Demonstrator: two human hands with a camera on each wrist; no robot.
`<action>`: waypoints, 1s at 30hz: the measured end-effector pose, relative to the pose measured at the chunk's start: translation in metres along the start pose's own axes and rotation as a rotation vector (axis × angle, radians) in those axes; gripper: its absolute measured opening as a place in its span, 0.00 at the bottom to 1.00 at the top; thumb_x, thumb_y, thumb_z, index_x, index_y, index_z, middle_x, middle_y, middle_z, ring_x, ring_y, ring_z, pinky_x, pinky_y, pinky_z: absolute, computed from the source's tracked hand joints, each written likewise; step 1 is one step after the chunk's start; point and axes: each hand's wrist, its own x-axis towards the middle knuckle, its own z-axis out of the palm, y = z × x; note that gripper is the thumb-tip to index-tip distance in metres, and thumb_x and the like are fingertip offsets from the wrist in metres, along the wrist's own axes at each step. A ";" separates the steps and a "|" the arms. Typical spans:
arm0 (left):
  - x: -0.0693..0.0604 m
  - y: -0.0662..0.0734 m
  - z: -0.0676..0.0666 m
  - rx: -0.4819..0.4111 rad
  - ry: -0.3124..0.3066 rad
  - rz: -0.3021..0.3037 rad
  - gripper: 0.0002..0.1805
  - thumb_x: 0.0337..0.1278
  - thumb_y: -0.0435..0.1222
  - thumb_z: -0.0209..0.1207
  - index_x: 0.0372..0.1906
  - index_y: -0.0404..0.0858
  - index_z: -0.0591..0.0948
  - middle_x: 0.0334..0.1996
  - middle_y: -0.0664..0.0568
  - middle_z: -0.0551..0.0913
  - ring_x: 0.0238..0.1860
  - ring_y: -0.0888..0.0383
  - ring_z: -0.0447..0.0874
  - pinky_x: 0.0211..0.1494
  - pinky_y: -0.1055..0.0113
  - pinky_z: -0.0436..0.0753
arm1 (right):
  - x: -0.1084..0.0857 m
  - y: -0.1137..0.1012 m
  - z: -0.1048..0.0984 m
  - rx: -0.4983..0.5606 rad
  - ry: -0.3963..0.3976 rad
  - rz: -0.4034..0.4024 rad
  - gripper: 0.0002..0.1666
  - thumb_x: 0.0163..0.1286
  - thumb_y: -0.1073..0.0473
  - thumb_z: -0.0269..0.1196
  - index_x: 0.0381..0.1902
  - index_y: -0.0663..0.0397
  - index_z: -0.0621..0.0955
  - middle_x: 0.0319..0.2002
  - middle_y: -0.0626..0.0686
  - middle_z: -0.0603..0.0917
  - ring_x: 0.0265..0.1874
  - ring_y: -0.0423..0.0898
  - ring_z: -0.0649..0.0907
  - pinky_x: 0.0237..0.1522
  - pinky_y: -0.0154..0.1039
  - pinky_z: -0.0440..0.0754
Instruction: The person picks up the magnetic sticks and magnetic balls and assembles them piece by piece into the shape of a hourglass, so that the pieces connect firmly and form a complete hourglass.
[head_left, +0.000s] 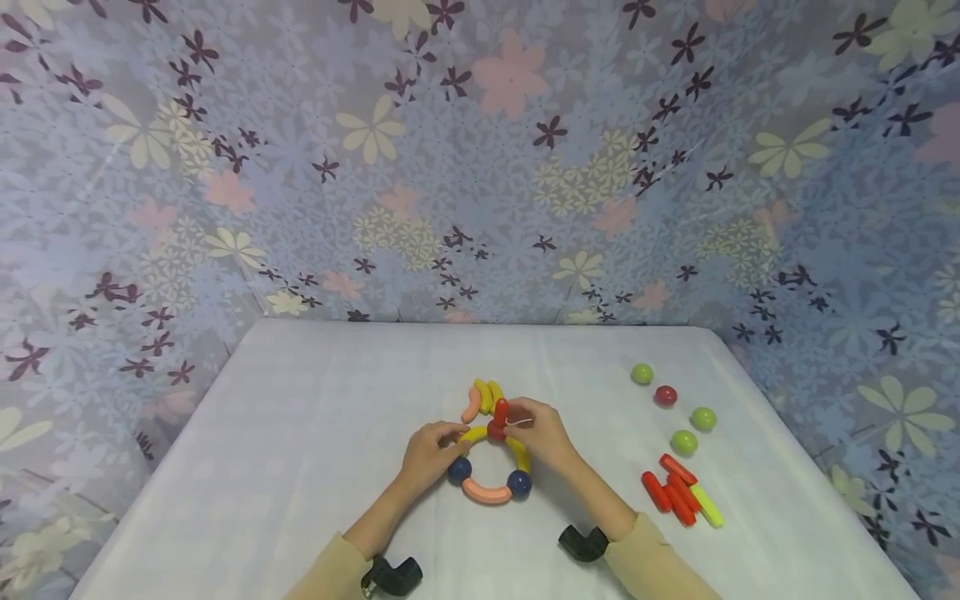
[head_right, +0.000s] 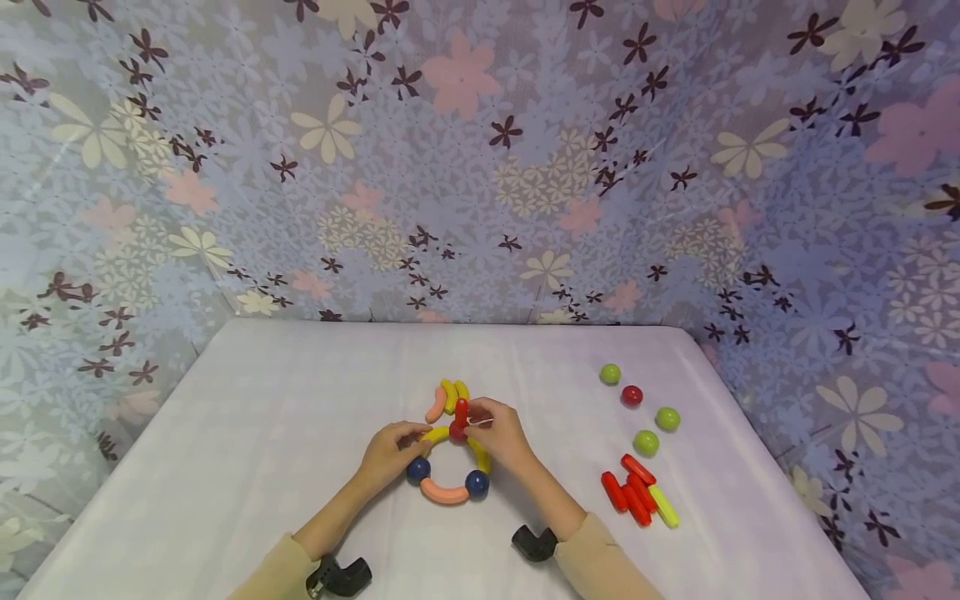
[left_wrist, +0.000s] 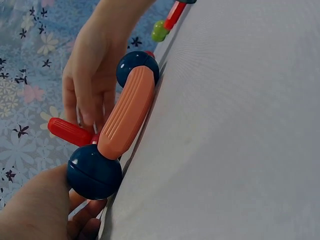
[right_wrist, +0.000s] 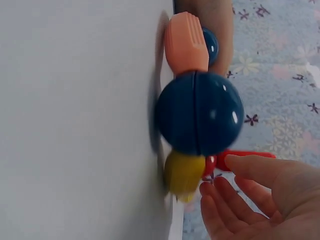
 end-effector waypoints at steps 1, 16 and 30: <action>0.000 0.001 0.000 0.002 -0.002 0.000 0.14 0.53 0.42 0.64 0.45 0.42 0.85 0.33 0.53 0.85 0.35 0.62 0.75 0.39 0.73 0.71 | -0.002 0.001 -0.003 -0.007 0.011 0.022 0.19 0.57 0.69 0.66 0.48 0.58 0.81 0.43 0.57 0.86 0.43 0.52 0.85 0.48 0.43 0.84; -0.003 0.000 0.001 0.023 -0.018 -0.028 0.14 0.53 0.43 0.64 0.45 0.44 0.85 0.34 0.54 0.86 0.35 0.62 0.75 0.40 0.73 0.72 | -0.056 0.040 -0.081 -0.142 0.337 -0.011 0.12 0.60 0.69 0.63 0.43 0.65 0.82 0.38 0.60 0.86 0.36 0.42 0.83 0.39 0.26 0.80; -0.002 0.002 -0.001 0.029 -0.015 -0.037 0.14 0.54 0.44 0.63 0.45 0.45 0.85 0.33 0.55 0.85 0.35 0.62 0.74 0.40 0.72 0.71 | -0.105 0.070 -0.159 -0.332 0.390 0.273 0.20 0.63 0.68 0.59 0.53 0.69 0.77 0.46 0.69 0.82 0.46 0.63 0.80 0.32 0.17 0.69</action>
